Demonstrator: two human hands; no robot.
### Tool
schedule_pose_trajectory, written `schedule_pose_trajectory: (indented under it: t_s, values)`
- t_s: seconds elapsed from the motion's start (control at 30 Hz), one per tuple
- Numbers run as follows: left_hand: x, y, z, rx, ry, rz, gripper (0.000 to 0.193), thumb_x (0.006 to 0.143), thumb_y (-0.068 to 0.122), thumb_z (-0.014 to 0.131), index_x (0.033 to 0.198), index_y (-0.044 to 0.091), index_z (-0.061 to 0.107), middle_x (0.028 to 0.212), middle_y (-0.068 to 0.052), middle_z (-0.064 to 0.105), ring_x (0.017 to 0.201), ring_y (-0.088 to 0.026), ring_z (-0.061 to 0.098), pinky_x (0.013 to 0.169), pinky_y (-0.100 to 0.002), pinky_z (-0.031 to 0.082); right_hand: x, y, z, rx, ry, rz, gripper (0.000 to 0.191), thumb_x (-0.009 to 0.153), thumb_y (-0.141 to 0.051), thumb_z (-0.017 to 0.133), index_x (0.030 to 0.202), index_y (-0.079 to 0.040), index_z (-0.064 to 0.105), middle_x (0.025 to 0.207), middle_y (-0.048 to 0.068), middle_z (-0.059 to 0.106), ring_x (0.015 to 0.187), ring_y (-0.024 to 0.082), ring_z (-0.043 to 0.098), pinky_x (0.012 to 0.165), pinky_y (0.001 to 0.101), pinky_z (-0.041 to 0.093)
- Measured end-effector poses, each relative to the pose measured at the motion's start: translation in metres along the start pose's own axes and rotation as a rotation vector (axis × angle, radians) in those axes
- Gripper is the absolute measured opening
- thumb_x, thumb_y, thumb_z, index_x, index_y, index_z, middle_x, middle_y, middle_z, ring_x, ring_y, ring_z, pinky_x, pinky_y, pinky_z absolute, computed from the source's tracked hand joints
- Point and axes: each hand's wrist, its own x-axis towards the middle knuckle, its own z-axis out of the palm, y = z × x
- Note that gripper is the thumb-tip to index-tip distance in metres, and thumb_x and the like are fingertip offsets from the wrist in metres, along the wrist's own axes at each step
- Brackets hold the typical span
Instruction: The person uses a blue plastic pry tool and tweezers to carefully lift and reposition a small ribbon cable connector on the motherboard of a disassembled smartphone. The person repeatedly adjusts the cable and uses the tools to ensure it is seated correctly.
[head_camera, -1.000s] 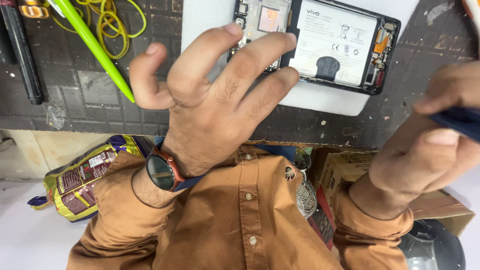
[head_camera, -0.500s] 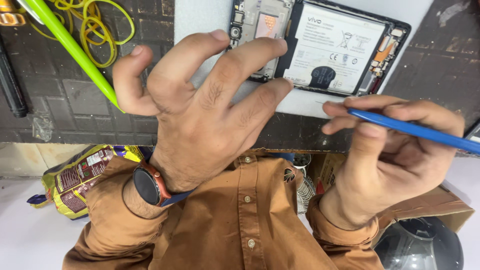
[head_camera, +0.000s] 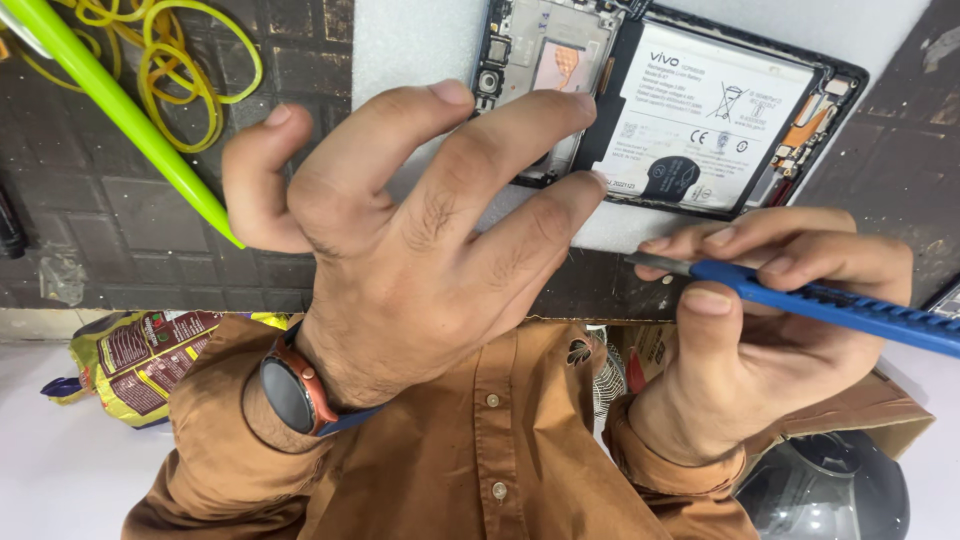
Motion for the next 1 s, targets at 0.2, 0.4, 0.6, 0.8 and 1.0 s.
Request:
schedule_pose_trajectory:
  t_s: [0.2,0.4,0.6,0.8,1.0]
  values:
    - [0.003,-0.001,0.002,0.021,0.0,-0.004,0.018,0.105,0.02,0.06,0.114,0.028,0.074,0.138,0.01,0.065,0.127,-0.02,0.042,0.105,-0.054,0.016,0.003,0.0,0.005,-0.239,0.03,-0.037,0.037,0.11,0.005,0.078,0.118,-0.003,0.043,0.104,0.016,0.065,0.098,0.021,0.077,0.092,0.0379,0.065]
    - [0.002,-0.002,0.002,0.02,-0.016,-0.015,0.015,0.107,0.02,0.063,0.114,0.029,0.072,0.138,0.012,0.065,0.126,-0.019,0.043,0.105,-0.054,0.017,0.004,0.006,0.001,-0.241,-0.005,-0.054,0.04,0.113,0.008,0.08,0.12,-0.004,0.042,0.102,0.015,0.063,0.102,0.021,0.074,0.093,0.0382,0.065]
    - [0.0,-0.003,0.004,0.014,-0.019,-0.018,0.016,0.107,0.024,0.059,0.115,0.029,0.072,0.139,0.013,0.065,0.127,-0.018,0.042,0.105,-0.054,0.015,0.008,0.013,-0.007,-0.296,-0.046,-0.101,0.043,0.111,0.005,0.082,0.118,-0.005,0.042,0.102,0.016,0.066,0.102,0.021,0.077,0.093,0.0382,0.065]
    - [0.0,-0.003,0.003,-0.005,-0.031,-0.02,0.013,0.11,0.024,0.063,0.115,0.029,0.073,0.139,0.012,0.065,0.128,-0.018,0.042,0.105,-0.055,0.014,0.005,0.013,-0.009,-0.334,-0.039,-0.113,0.045,0.112,0.003,0.084,0.118,-0.006,0.041,0.1,0.012,0.062,0.099,0.019,0.075,0.097,0.0395,0.066]
    - [0.001,-0.005,0.002,-0.028,-0.039,-0.014,0.014,0.111,0.024,0.062,0.116,0.027,0.074,0.139,0.011,0.065,0.127,-0.019,0.043,0.104,-0.055,0.014,0.006,0.013,-0.005,-0.343,-0.038,-0.126,0.044,0.112,0.004,0.083,0.117,-0.006,0.041,0.1,0.014,0.063,0.101,0.02,0.078,0.096,0.0398,0.066]
